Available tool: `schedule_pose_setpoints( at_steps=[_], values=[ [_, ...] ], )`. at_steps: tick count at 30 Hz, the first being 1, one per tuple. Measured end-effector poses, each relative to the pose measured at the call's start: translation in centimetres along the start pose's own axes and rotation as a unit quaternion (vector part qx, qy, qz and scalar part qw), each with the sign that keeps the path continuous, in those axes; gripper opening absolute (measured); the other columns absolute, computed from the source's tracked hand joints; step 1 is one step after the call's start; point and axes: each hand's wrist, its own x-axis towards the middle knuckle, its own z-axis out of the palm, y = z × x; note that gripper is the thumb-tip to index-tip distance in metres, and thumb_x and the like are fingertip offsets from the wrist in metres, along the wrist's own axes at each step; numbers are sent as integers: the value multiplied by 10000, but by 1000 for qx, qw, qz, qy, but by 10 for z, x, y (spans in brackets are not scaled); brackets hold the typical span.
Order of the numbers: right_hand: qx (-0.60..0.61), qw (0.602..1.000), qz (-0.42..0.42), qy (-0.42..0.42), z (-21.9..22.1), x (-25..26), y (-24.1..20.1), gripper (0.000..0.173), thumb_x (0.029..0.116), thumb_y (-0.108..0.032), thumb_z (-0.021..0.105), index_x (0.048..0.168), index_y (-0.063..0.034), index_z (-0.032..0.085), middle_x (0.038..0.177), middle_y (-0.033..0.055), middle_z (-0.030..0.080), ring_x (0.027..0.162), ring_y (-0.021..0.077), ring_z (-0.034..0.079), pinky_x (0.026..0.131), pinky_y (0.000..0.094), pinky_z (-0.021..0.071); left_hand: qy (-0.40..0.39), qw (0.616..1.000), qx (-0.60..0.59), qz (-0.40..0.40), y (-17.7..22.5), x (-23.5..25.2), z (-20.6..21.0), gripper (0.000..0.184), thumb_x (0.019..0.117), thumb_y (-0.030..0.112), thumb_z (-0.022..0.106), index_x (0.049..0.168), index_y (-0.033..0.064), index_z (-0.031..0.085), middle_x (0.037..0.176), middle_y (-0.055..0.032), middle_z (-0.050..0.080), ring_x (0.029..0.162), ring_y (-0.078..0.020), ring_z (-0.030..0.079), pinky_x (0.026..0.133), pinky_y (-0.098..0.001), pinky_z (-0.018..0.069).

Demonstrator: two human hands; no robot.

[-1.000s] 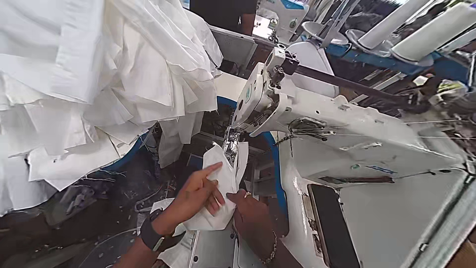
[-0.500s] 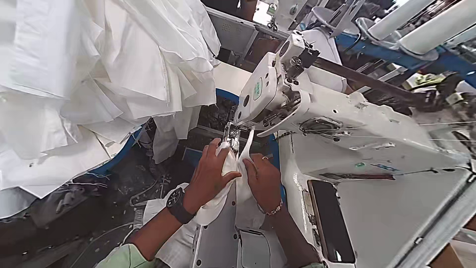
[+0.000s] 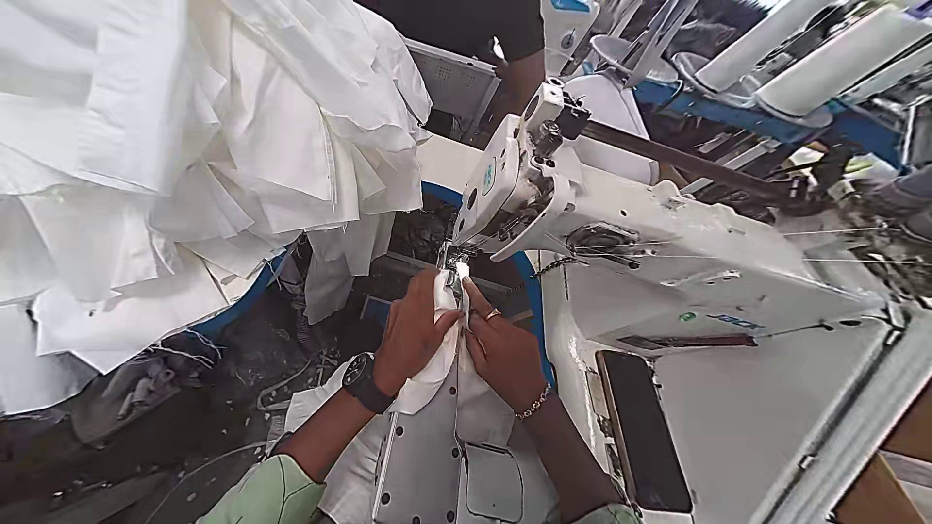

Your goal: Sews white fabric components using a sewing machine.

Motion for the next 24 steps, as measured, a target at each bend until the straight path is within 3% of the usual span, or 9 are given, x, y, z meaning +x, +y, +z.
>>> schedule_pose_setpoints(
  at_steps=[2, 5, 7, 9, 13, 16, 18, 21, 24],
  values=[
    [6, 999, -10, -46, -4, 0, -1, 123, 858, -32, 604, 825, 13, 714, 1392, 140, 655, 669, 307, 735, 484, 439, 538, -9, 997, 31, 65, -5, -10, 0, 455, 998, 334, 623, 1275, -26, 651, 1423, -304, 545, 1127, -438, 667, 908, -520, 558],
    [5, 997, -15, -71, -7, -2, -9, 121, 834, -45, 596, 792, 17, 691, 1414, 140, 639, 669, 294, 736, 479, 432, 527, -47, 990, 73, 115, -13, -21, -4, 407, 1048, 194, 467, 1392, 47, 627, 1555, -267, 440, 1425, -470, 437, 1132, -612, 373],
    [9, 997, -14, -77, -12, -2, -13, 118, 817, -66, 607, 777, 16, 681, 1435, 161, 618, 647, 287, 727, 463, 427, 514, -37, 986, 80, 138, -15, -19, -2, 425, 996, 59, 485, 1401, 15, 606, 1542, -203, 494, 1441, -429, 446, 1120, -691, 335],
    [8, 998, -20, -65, -15, -3, -16, 118, 785, -89, 629, 752, 12, 680, 1416, 180, 627, 613, 279, 718, 439, 417, 504, -17, 986, 80, 146, -17, -11, 1, 402, 998, 54, 484, 1374, -28, 599, 1510, -188, 537, 1427, -387, 480, 1145, -684, 306],
    [15, 999, -31, -23, -16, -4, -14, 126, 733, -143, 625, 687, -26, 638, 1362, 185, 661, 556, 227, 686, 394, 369, 467, 33, 973, 112, 200, -17, -3, 4, 279, 957, 19, 532, 1174, -43, 695, 1402, -232, 613, 1321, -420, 578, 1050, -637, 447],
    [78, 997, 3, -26, -10, 2, -15, 152, 751, -166, 626, 676, -35, 602, 1379, 212, 641, 544, 190, 660, 403, 335, 456, -1, 982, 53, 181, -18, -10, 2, 341, 999, 62, 503, 1278, -80, 640, 1429, -241, 589, 1333, -380, 579, 1092, -493, 474],
    [193, 979, 51, -33, -2, 11, -16, 228, 822, -198, 624, 682, -43, 532, 1408, 253, 597, 658, 115, 614, 523, 253, 446, -10, 987, -31, 160, -20, -12, 1, 393, 995, 70, 485, 1336, -106, 573, 1451, -261, 561, 1376, -377, 538, 1130, -434, 446],
    [337, 935, 113, -14, 10, 20, -19, 268, 853, -185, 666, 703, -11, 530, 1428, 277, 549, 778, -21, 538, 654, 140, 413, 18, 981, -77, 176, -22, -11, 5, 332, 969, -36, 481, 1275, -99, 592, 1403, -287, 585, 1339, -421, 560, 1098, -461, 475],
    [291, 946, 139, 33, 10, 17, -29, 255, 828, -183, 705, 701, 2, 583, 1361, 248, 621, 716, -37, 571, 633, 127, 454, 14, 980, -72, 185, -21, -11, 5, 294, 883, -106, 541, 1155, -59, 644, 1396, -310, 573, 1322, -464, 558, 1071, -496, 495]
  ],
)
